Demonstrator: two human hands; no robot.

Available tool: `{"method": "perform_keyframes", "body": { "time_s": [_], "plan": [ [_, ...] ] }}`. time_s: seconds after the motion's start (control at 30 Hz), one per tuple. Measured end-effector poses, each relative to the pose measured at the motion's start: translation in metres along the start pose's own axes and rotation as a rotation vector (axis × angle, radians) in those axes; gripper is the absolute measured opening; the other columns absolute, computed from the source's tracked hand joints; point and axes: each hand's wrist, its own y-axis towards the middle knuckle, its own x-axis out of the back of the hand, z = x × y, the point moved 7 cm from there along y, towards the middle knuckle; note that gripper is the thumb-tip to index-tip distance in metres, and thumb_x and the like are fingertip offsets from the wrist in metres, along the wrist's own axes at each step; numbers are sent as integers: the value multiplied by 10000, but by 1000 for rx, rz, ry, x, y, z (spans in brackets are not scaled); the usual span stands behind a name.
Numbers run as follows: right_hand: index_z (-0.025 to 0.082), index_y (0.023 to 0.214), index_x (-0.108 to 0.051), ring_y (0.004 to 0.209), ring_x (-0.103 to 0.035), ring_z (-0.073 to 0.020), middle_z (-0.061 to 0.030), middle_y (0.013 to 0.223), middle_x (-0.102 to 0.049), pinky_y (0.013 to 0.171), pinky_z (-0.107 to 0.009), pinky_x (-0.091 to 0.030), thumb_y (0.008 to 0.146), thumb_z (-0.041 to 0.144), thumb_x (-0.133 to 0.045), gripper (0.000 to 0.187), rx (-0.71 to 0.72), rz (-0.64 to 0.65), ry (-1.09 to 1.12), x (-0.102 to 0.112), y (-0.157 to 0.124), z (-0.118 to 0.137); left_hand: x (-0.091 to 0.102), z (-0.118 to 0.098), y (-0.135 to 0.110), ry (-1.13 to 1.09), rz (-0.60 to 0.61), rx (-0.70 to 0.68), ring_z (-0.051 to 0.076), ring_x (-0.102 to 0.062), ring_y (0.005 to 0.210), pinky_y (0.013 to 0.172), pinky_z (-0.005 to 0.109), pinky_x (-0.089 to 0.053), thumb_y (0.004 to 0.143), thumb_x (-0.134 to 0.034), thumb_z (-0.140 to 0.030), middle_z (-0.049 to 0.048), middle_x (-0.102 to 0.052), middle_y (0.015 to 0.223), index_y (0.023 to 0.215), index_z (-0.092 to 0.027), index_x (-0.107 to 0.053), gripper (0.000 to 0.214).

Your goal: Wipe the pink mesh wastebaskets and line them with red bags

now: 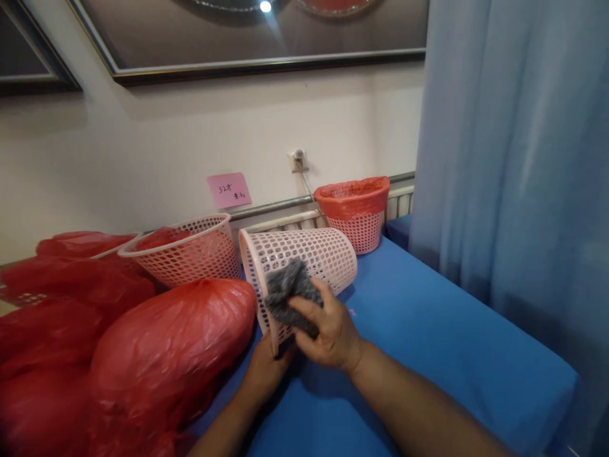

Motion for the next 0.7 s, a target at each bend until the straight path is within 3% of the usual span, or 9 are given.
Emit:
{"method": "perform_keyframes", "body": {
  "time_s": [0.1, 0.17, 0.23, 0.3, 0.43, 0.5, 0.57, 0.7],
  "plan": [
    [290, 1340, -563, 1197, -605, -264, -117, 1480, -383, 935, -398, -578, 771, 199, -662, 584, 119, 110, 56, -13, -7, 28, 14, -15, -7, -57, -89, 2, 272, -690, 895, 827, 368, -564, 813, -706, -465, 70, -759, 918, 1053, -169, -733, 383],
    [299, 1337, -564, 1164, -617, -257, -113, 1472, -396, 898, -388, -591, 767, 204, -660, 585, 150, 135, 36, -16, -9, 28, 21, -19, -10, -74, -142, 27, 252, -682, 810, 750, 339, -567, 833, -675, -536, 58, -748, 834, 962, -154, -748, 410],
    [301, 1322, -574, 1194, -600, -265, -107, 1467, -418, 928, -408, -579, 777, 203, -649, 559, 110, 103, -8, -15, -7, 12, 22, -17, -12, -114, -150, 75, 256, -694, 833, 769, 347, -572, 858, -643, -561, 74, -764, 880, 974, -140, -759, 451],
    [277, 1298, -594, 1243, -570, -275, -113, 1424, -466, 1003, -445, -539, 806, 219, -627, 496, -50, -31, -60, -4, -2, -21, 19, -12, -13, -158, -150, 117, 281, -709, 955, 876, 384, -567, 878, -628, -552, 101, -778, 1012, 1061, -132, -756, 475],
    [194, 1264, -621, 1167, -592, -286, -128, 1208, -592, 1073, -527, -467, 841, 331, -598, 445, -560, -382, -107, 29, -5, -104, 10, -5, -13, -136, -128, 115, 296, -693, 1098, 1012, 432, -522, 895, -622, -513, 117, -764, 1152, 1145, -139, -744, 466],
    [180, 1271, -617, 1125, -603, -288, -122, 1153, -616, 1063, -548, -467, 833, 367, -604, 476, -691, -437, -84, 34, -8, -120, 4, -5, -13, -108, -96, 84, 290, -684, 1124, 1038, 441, -508, 910, -608, -481, 112, -752, 1194, 1181, -149, -733, 447],
    [196, 1299, -603, 1159, -592, -288, -125, 1193, -606, 1069, -538, -467, 841, 359, -610, 486, -628, -386, -63, 31, -6, -105, -1, -7, -12, -93, -74, 53, 291, -661, 1177, 1078, 451, -478, 924, -588, -450, 109, -731, 1246, 1221, -155, -718, 438],
    [287, 1375, -549, 1270, -554, -283, -121, 1442, -449, 1037, -462, -517, 849, 281, -648, 536, -98, -64, 19, 1, -1, -11, -4, -11, -12, -91, -43, -4, 315, -671, 1159, 1049, 449, -505, 907, -598, -437, 103, -753, 1195, 1184, -165, -740, 414]
  ]
}}
